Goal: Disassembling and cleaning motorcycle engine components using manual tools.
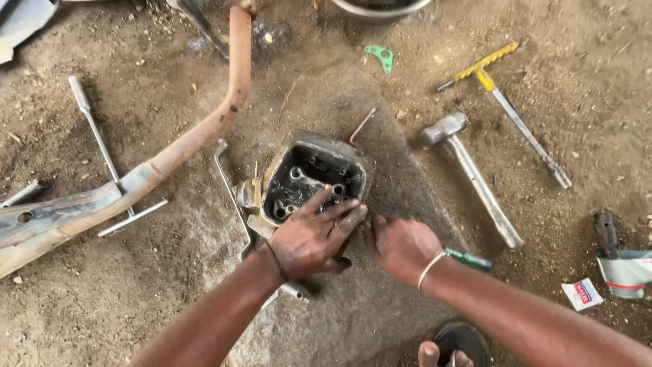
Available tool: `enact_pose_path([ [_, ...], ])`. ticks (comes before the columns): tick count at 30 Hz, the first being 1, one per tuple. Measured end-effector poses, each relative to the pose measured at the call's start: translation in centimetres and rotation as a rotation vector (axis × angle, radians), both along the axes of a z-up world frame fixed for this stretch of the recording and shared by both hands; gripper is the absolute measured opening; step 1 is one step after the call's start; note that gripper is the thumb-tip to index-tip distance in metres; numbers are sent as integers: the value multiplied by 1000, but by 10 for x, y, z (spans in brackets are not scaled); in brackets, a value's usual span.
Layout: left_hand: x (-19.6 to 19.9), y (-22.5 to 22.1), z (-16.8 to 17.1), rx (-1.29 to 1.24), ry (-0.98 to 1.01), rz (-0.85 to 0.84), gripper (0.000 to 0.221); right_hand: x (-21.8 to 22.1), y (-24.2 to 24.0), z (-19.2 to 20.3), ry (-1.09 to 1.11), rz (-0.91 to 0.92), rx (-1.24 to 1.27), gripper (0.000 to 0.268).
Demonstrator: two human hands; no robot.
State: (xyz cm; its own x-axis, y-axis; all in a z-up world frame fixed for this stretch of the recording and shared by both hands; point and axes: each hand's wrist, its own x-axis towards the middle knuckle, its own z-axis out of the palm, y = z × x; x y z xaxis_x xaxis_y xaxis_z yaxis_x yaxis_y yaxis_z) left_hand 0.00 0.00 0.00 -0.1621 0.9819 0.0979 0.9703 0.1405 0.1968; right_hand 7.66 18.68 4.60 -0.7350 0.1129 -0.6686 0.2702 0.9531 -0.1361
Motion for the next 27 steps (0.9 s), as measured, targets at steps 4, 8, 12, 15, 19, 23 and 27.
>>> enact_pose_path([
  [4, 3, -7, -6, 139, -11, -7, 104, -1, -10, 20, -99, -30, 5, 44],
  [8, 5, -14, -5, 230, -57, 114, 125, -4, -4, 17, -68, -21, 40, 44],
  [12, 7, 0, 17, -14, -89, 279, 136, -2, 15, -7, 90, -5, 46, 47],
  [15, -6, 0, 64, -476, -253, 476, 147, 0, 46, -54, 534, 682, 273, 41],
  [19, -25, -33, 82, -586, -290, 749, 164, -21, 38, -16, 429, 375, 167, 41],
  [23, -42, -59, 25, -440, -398, 923, 178, -26, 36, -17, 292, 140, 94, 48],
  [27, -44, -58, 14, -543, -364, 936, 161, -34, 30, -8, 194, 98, 90, 49],
])
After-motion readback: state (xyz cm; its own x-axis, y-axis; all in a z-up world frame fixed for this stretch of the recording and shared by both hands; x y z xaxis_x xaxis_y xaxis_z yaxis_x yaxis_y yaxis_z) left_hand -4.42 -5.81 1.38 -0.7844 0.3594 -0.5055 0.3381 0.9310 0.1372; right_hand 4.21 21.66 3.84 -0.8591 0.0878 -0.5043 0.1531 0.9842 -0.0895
